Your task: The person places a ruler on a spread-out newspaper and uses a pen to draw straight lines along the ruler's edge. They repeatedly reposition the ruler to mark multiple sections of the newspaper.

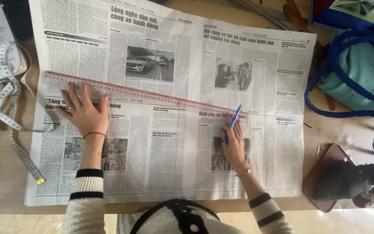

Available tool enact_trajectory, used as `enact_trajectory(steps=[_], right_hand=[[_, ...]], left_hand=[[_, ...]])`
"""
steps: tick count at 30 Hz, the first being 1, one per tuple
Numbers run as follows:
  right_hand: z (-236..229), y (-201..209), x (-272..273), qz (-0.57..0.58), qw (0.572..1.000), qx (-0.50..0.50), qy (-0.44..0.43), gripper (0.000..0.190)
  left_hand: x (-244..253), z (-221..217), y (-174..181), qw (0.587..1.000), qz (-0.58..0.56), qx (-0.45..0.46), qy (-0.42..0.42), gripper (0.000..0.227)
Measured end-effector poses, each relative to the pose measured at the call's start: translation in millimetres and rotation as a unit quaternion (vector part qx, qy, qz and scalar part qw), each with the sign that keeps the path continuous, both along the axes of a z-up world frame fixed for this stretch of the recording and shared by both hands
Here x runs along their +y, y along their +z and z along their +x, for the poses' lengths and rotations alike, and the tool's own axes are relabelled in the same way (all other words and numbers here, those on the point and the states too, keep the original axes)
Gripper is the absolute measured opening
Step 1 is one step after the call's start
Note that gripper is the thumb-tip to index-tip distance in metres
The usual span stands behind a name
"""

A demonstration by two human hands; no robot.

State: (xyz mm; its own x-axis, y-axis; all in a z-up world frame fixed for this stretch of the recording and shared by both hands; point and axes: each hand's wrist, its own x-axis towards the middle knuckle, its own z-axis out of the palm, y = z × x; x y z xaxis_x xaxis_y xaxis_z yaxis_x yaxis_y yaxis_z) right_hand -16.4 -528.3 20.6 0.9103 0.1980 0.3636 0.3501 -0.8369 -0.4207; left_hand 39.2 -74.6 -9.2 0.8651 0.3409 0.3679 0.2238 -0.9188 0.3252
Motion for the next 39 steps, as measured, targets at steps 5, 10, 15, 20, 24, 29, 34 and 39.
enact_trajectory(steps=[5, 10, 15, 20, 24, 29, 34, 39], right_hand=[[-2.8, 23.3, 8.0, -0.015, 1.0, 0.024, -0.013, 0.009], [-3.7, 18.1, 3.7, -0.02, 1.0, 0.02, 0.009, 0.01], [-4.0, 17.8, 4.9, -0.025, 1.0, 0.01, 0.012, 0.008], [-3.4, 8.7, 0.6, -0.025, 0.999, -0.011, 0.019, 0.007], [-3.9, 19.4, 6.7, -0.027, 1.0, 0.002, 0.005, 0.007], [-2.8, 13.4, 5.2, -0.019, 1.0, 0.0, 0.006, 0.007], [-3.2, 10.0, 3.4, -0.021, 1.0, 0.006, -0.006, 0.008], [-2.6, 10.4, 4.1, -0.016, 1.0, 0.0, -0.002, 0.006]], left_hand=[[-0.2, 1.3, -10.9, 0.999, 0.031, -0.02, 0.016, 0.071], [-4.8, 0.8, 1.4, 0.998, 0.034, -0.017, 0.047, 0.069], [-10.2, 1.6, 11.4, 0.998, 0.001, 0.024, 0.059, 0.069], [-7.0, 0.4, 2.6, 0.997, -0.008, 0.047, 0.058, 0.069], [-7.2, -0.3, 3.6, 0.997, -0.005, 0.049, 0.054, 0.069], [-7.2, -0.7, 8.6, 0.997, -0.011, 0.056, 0.045, 0.068], [-8.5, 2.4, 6.5, 0.998, -0.006, 0.056, 0.041, 0.068], [-45.7, 24.0, -9.2, 0.991, 0.123, 0.027, 0.04, 0.044]])
